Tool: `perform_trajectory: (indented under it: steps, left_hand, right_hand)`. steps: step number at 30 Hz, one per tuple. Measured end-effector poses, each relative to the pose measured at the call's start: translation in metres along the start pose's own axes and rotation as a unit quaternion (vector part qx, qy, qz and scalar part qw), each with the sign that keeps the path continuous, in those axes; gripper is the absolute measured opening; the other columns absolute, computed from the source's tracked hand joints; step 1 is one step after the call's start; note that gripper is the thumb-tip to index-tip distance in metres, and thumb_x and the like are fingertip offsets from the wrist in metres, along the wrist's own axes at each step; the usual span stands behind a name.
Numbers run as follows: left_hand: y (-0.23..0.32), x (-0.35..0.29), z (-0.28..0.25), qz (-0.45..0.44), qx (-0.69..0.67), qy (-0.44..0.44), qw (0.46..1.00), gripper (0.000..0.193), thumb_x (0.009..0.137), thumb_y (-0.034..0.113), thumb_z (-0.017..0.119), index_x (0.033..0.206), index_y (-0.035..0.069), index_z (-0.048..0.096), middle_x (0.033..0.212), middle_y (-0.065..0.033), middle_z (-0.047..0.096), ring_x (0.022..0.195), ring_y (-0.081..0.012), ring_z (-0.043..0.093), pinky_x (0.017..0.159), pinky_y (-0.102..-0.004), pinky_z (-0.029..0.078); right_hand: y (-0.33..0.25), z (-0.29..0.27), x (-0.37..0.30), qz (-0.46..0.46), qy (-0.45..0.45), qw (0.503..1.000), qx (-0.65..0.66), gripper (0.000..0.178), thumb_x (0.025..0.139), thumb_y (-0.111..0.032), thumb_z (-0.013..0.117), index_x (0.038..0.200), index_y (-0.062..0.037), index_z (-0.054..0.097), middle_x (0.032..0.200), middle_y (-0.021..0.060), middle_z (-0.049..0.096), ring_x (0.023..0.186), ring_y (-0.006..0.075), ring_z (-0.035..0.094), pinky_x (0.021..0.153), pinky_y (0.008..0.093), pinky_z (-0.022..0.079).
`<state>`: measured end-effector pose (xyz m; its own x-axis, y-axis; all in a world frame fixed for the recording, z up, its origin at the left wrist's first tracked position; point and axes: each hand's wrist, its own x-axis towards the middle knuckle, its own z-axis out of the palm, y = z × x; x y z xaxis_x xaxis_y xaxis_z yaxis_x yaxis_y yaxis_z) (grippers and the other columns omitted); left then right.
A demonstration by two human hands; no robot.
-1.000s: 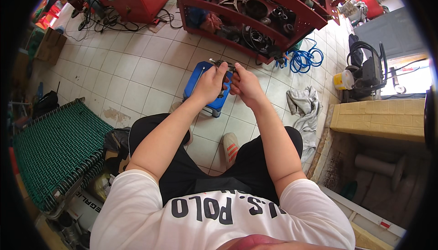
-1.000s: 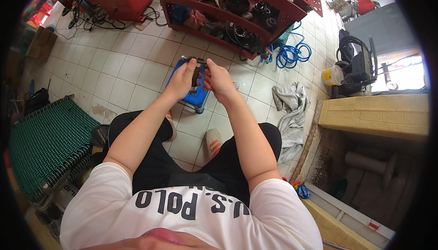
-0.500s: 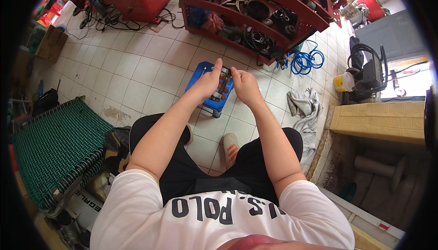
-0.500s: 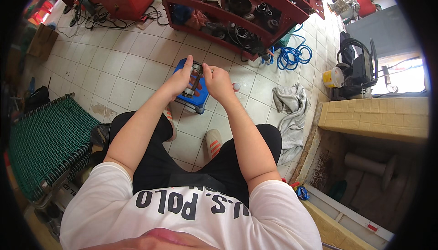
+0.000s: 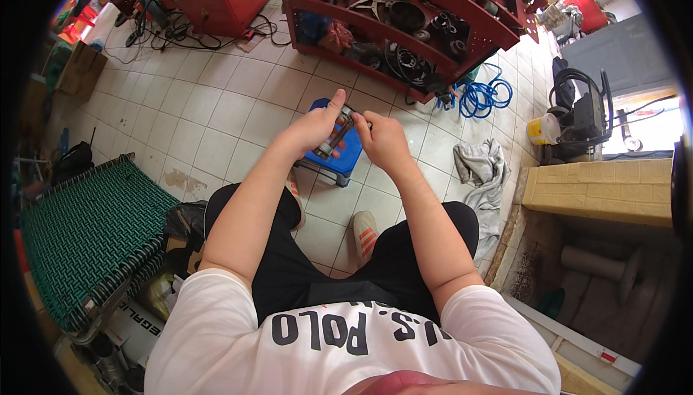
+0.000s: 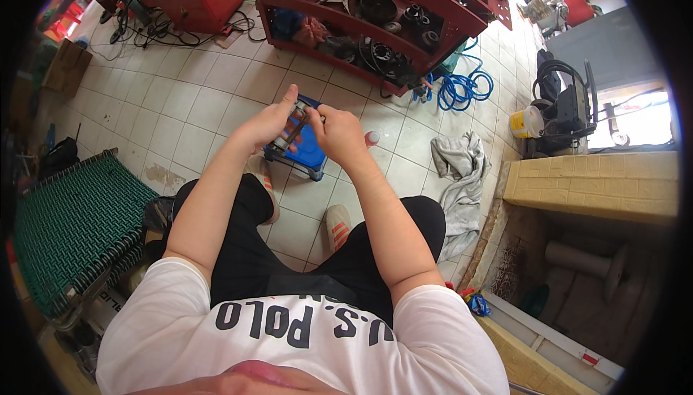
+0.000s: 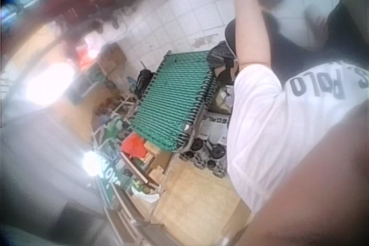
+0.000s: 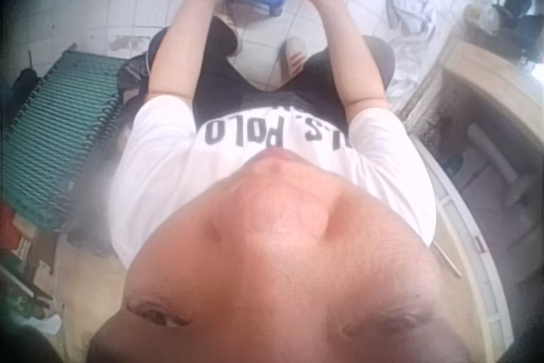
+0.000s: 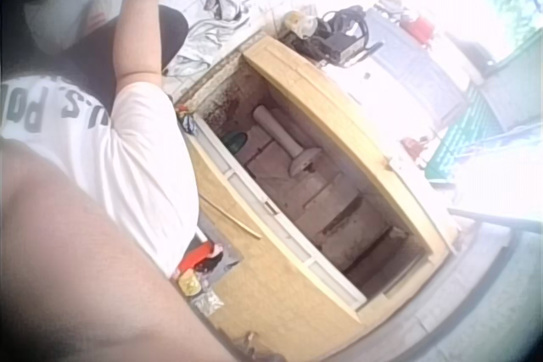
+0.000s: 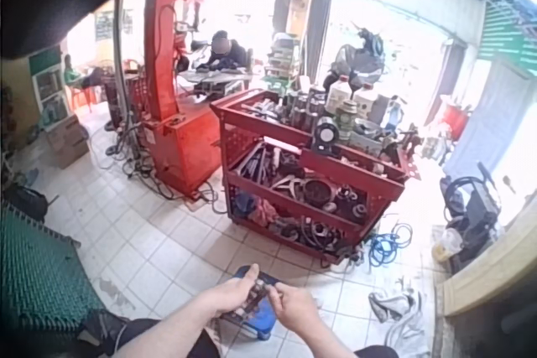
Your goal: The person sits on the floor and uses a screwdriver to manipulate a small metallic mechanical component, likely a carburetor. They repeatedly loosen and tighten screws on the device while holding it in their hands.
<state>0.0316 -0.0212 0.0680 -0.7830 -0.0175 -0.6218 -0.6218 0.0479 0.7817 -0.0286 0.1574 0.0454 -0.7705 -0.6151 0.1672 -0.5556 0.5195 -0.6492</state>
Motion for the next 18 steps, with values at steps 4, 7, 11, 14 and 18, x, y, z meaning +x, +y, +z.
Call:
perform_trajectory:
  steps: [4,7,11,14,18]
  left_hand:
    - [-0.012,0.013,0.013,0.114,0.067,0.089,0.987,0.092,0.093,0.082,0.028,0.103,-0.001,0.064,0.079,-0.0111,0.068,0.063,-0.0198,0.067,0.061,-0.0328,0.053]
    - [-0.028,0.026,0.015,0.192,0.121,0.159,0.961,0.086,0.094,0.079,0.033,0.096,-0.002,0.062,0.077,-0.0113,0.068,0.065,-0.0204,0.067,0.062,-0.0344,0.053]
    - [-0.032,0.033,0.012,0.262,0.222,0.234,0.91,0.082,0.094,0.077,0.037,0.094,-0.001,0.062,0.077,-0.012,0.069,0.068,-0.0229,0.069,0.064,-0.0367,0.054]
    - [-0.027,0.028,0.015,0.309,0.211,0.233,0.898,0.081,0.094,0.076,0.037,0.085,-0.001,0.059,0.079,-0.026,0.066,0.082,-0.0463,0.065,0.069,-0.0514,0.049]
    - [-0.034,0.033,0.016,0.303,0.183,0.226,0.907,0.08,0.095,0.076,0.037,0.086,0.0,0.06,0.079,-0.0247,0.066,0.081,-0.0457,0.065,0.069,-0.0512,0.049]
  right_hand:
    - [0.017,0.01,0.003,0.207,-0.045,0.922,0.324,0.049,0.104,-0.043,0.047,0.073,-0.0071,0.056,0.054,0.0078,0.048,0.05,0.024,0.051,0.055,0.0402,0.044]
    - [0.017,0.001,0.004,0.356,-0.125,0.711,0.594,0.048,0.104,-0.048,0.044,0.073,-0.0114,0.051,0.051,-0.0009,0.036,0.046,0.0149,0.037,0.055,0.0344,0.038]
    - [0.017,-0.012,0.005,0.378,-0.193,0.544,0.724,0.044,0.104,-0.046,0.044,0.073,-0.0153,0.047,0.051,-0.0056,0.027,0.045,0.0104,0.028,0.057,0.0301,0.034]
    - [0.024,-0.015,0.005,0.366,-0.221,0.504,0.75,0.042,0.105,-0.044,0.043,0.076,-0.015,0.047,0.053,-0.0064,0.029,0.046,0.0099,0.03,0.057,0.0302,0.035]
    - [0.02,-0.017,0.005,0.369,-0.22,0.554,0.713,0.04,0.107,-0.044,0.042,0.08,-0.0141,0.047,0.058,-0.0061,0.034,0.048,0.0095,0.031,0.056,0.0303,0.036]
